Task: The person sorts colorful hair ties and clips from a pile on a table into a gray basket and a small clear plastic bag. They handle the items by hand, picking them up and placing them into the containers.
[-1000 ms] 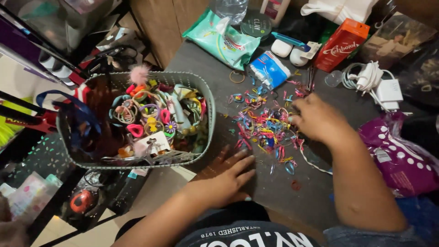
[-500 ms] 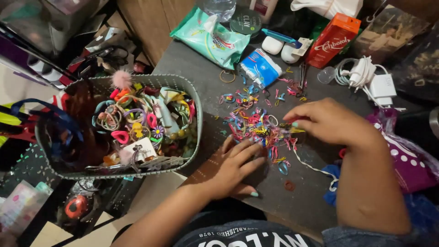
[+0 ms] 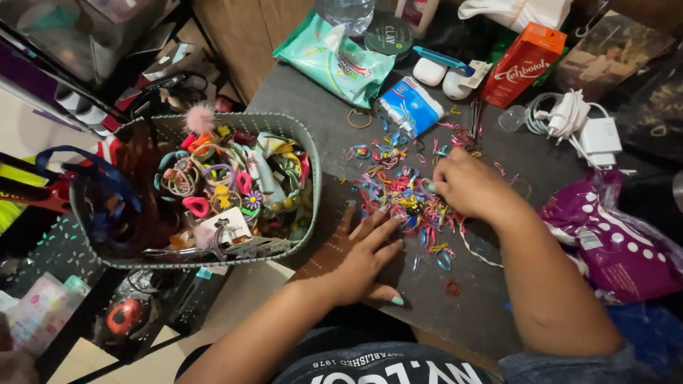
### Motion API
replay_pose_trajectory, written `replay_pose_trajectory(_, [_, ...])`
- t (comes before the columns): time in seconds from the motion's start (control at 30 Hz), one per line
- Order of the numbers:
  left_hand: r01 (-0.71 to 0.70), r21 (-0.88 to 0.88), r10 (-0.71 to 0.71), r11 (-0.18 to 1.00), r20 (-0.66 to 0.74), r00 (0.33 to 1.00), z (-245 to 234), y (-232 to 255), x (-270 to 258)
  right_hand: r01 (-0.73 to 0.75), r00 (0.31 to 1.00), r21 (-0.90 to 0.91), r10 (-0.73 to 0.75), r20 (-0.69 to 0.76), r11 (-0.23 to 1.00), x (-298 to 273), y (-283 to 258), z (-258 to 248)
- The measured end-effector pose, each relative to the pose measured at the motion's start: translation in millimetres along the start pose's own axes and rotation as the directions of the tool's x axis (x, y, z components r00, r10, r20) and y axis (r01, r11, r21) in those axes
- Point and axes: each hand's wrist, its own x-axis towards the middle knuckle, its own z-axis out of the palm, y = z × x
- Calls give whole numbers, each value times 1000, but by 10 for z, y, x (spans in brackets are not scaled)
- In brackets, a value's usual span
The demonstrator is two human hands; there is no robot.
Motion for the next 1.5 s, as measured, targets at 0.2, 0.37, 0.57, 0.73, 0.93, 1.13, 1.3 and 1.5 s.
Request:
replay_pose_trajectory(0.2, [-34,-28,32,999,-64,997,81,-66,49,-48,990,270,82,-116,962,3,260,-68])
replay_pose_trajectory(0.37, [-46,81,64,996,-229,971,119,-143,171,-158,966,479,236,-107,863,-228,133,-515])
replay_pose_trajectory(0.57, [-12,128,57,992,-353,934,261,-225,193,-135,971,250,179,-160,959,-397,369,-707])
replay_pose_trajectory(0.73, [-165,61,175,984,-413,894,99,-297,160,-343,920,114,358,-159,932,-474,507,-708])
replay_pose_trajectory(0.93, [-193,111,220,975,-358,907,23,-278,113,-246,935,112,267,-235,963,-189,625,-440])
replay_pose_trajectory(1.13, [-255,11,237,967,-412,880,8,-290,89,-225,945,149,253,-209,963,142,322,-298])
replay_pose_trajectory(1.3, [-252,27,237,967,-446,863,61,-287,93,-180,960,-4,175,-218,984,462,-150,-466])
replay_pose_trajectory(1.5, [-205,-2,191,979,-348,918,81,-281,69,-118,946,-167,59,-320,979,1016,-101,-386])
